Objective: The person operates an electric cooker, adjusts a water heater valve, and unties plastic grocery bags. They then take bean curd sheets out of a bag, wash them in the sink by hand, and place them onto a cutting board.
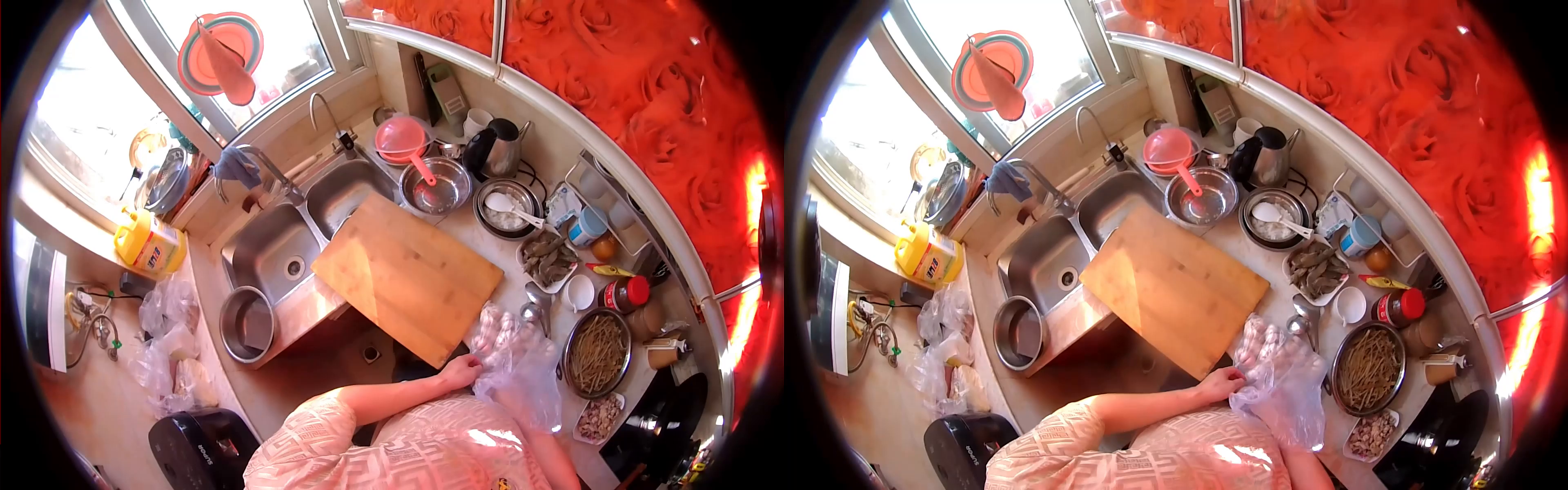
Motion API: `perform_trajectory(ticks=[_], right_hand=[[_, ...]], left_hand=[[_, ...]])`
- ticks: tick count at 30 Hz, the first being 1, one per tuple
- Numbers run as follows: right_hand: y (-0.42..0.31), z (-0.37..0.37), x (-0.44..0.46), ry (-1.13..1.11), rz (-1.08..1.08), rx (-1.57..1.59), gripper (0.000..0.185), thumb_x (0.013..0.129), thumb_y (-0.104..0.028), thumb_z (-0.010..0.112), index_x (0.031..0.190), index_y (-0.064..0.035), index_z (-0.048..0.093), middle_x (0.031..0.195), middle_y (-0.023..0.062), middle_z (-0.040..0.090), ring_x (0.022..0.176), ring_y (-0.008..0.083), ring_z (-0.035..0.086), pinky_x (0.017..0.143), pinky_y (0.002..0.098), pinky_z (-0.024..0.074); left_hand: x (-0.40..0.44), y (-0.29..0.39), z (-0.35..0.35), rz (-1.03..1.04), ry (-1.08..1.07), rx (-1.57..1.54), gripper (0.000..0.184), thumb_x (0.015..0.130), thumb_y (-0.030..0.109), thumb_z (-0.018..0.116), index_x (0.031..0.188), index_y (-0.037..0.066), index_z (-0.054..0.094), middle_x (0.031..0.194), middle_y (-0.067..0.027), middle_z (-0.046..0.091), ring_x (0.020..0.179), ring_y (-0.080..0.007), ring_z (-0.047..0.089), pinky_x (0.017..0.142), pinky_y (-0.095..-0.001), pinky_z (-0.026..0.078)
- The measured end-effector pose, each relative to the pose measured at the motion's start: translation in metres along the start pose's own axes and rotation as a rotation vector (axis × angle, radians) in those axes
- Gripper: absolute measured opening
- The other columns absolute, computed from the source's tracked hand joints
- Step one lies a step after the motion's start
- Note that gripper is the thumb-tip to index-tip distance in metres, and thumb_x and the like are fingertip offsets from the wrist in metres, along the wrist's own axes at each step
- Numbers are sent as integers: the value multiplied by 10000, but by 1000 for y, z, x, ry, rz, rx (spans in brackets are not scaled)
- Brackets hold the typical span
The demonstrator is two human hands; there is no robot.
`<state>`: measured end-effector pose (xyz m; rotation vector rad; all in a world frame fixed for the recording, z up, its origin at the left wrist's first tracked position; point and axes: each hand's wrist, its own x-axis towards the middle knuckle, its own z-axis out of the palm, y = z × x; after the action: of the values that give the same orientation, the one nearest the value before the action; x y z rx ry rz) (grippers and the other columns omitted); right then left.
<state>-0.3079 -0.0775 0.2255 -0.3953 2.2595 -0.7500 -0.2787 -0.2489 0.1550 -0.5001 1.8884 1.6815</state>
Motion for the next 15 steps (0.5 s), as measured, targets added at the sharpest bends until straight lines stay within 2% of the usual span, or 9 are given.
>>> perform_trajectory(ticks=[2, 3, 5, 6, 8, 9, 11, 13, 15], right_hand=[[-2, -5, -3, 3, 25, 15, 413, 864, -285, 556, 1182, -22, 550, 1085, 181, 604, 1021, 319, 574, 883, 412, 442], [-3, -6, -6, 4, 36, 22, 414, 863, -287, 560, 1180, -21, 552, 1082, 181, 607, 1017, 319, 576, 881, 412, 443], [-6, -8, -8, 5, 49, 45, 417, 861, -291, 566, 1176, -18, 556, 1074, 181, 611, 1010, 318, 580, 877, 413, 445], [-7, -9, -11, 4, 55, 54, 418, 861, -294, 569, 1174, -17, 557, 1071, 180, 613, 1006, 317, 582, 875, 413, 447], [-11, -13, -12, 1, 73, 71, 421, 859, -298, 576, 1170, -15, 561, 1063, 180, 618, 999, 316, 586, 870, 413, 449], [-13, -14, -15, -5, 76, 77, 422, 858, -300, 579, 1168, -14, 563, 1060, 180, 620, 995, 315, 588, 868, 413, 450], [-17, -17, -15, -11, 81, 86, 425, 856, -305, 586, 1164, -12, 566, 1052, 179, 624, 987, 314, 593, 863, 413, 453], [-20, -20, -17, -22, 86, 96, 428, 855, -309, 592, 1160, -10, 570, 1045, 179, 629, 980, 313, 597, 859, 413, 455], [-25, -21, -21, -21, 92, 110, 431, 853, -313, 599, 1156, -8, 573, 1038, 178, 633, 972, 312, 601, 855, 413, 458]], left_hand=[[4, -9, 8, -36, 183, 10, 223, 869, 223, 583, 926, 11, 624, 837, -66, 644, 719, -156, 588, 669, -304, 475], [8, -19, 9, -90, 209, -24, 272, 802, 245, 557, 909, 10, 643, 852, -137, 678, 830, -233, 644, 737, -353, 489], [18, -39, 9, -205, 231, -238, 247, 783, 247, 568, 877, 32, 646, 788, -96, 660, 780, -217, 629, 696, -377, 493], [17, -37, 10, -208, 223, -235, 247, 783, 247, 568, 877, 32, 646, 788, -96, 660, 780, -217, 629, 696, -377, 493], [16, -29, 8, -461, 260, -354, 177, 755, 205, 582, 835, 62, 648, 755, -70, 623, 752, -203, 602, 657, -402, 491], [18, -33, 7, -473, 262, -358, 177, 755, 205, 582, 835, 62, 648, 755, -70, 623, 752, -203, 602, 657, -402, 491], [33, -39, 6, -561, -155, -435, 177, 776, 118, 600, 926, 25, 617, 803, -76, 613, 748, -200, 599, 649, -335, 504], [35, -26, 16, -526, -330, -655, 156, 813, 74, 577, 945, 6, 626, 879, -81, 646, 813, -201, 623, 728, -322, 511], [60, -62, 31, -510, -485, -848, 198, 808, 63, 578, 992, 12, 631, 963, -86, 665, 881, -199, 626, 790, -294, 497]])
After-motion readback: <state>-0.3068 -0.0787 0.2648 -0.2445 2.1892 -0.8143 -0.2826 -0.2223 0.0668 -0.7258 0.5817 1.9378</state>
